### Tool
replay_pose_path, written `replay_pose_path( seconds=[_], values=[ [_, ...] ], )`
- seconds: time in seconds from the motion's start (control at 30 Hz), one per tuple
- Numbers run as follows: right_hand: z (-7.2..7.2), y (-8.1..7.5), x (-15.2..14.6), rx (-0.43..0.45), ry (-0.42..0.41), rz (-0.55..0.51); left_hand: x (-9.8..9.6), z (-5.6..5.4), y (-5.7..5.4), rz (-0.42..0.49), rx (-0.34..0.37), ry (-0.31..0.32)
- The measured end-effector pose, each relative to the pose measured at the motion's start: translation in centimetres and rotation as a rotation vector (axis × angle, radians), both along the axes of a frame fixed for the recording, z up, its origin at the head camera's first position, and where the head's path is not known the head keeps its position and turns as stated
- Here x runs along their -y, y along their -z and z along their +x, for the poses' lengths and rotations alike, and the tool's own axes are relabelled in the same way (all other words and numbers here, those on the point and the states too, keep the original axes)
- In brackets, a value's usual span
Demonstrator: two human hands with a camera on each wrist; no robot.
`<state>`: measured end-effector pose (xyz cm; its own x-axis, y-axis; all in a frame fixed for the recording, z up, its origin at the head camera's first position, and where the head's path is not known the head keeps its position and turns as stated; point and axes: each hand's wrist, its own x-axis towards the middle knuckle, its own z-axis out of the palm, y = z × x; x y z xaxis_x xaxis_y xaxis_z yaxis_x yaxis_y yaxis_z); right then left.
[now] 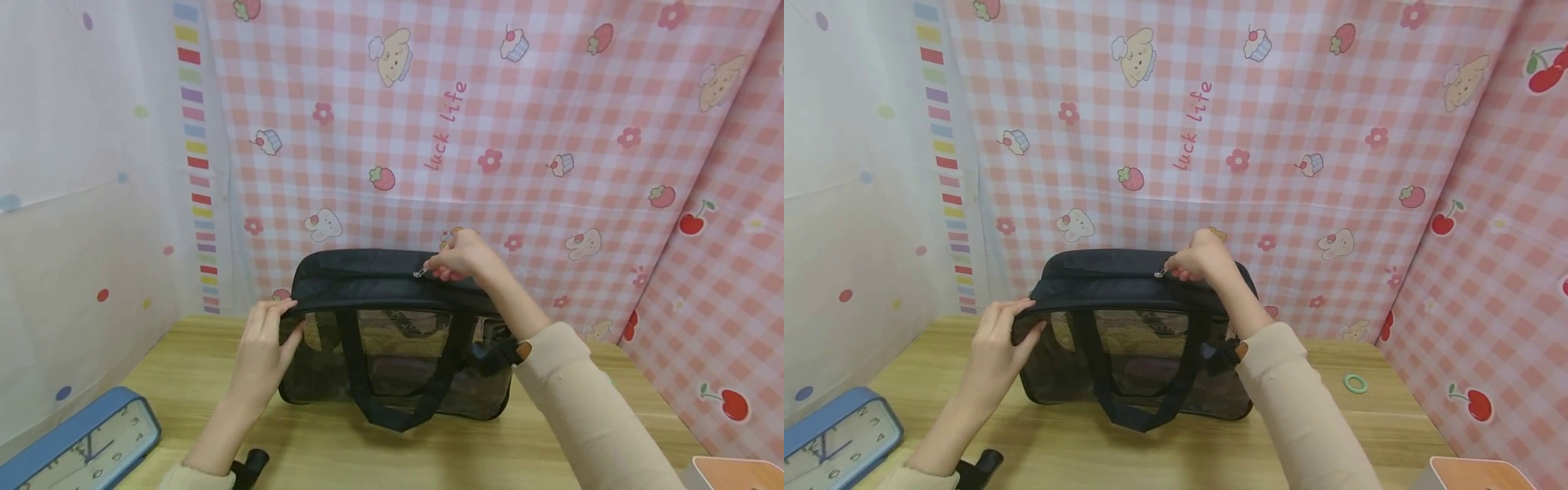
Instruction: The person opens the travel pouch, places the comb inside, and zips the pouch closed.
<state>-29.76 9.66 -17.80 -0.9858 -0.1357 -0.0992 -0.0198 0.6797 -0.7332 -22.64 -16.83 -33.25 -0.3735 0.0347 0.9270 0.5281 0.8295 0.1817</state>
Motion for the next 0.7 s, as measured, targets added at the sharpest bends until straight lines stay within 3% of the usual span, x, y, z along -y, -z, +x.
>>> replay_pose_path(
  seconds=[0.43,0.7],
  values=[
    [-0.1,-0.5,-0.6,0.028,0.019,-0.010,-0.1,-0.1,0.1,-0.008,0.002,0.008],
    [-0.3,-0.2,-2.4,-0.012,0.038,0.007,0.2,-0.2,0.2,0.000,-0.013,0.010]
  ],
)
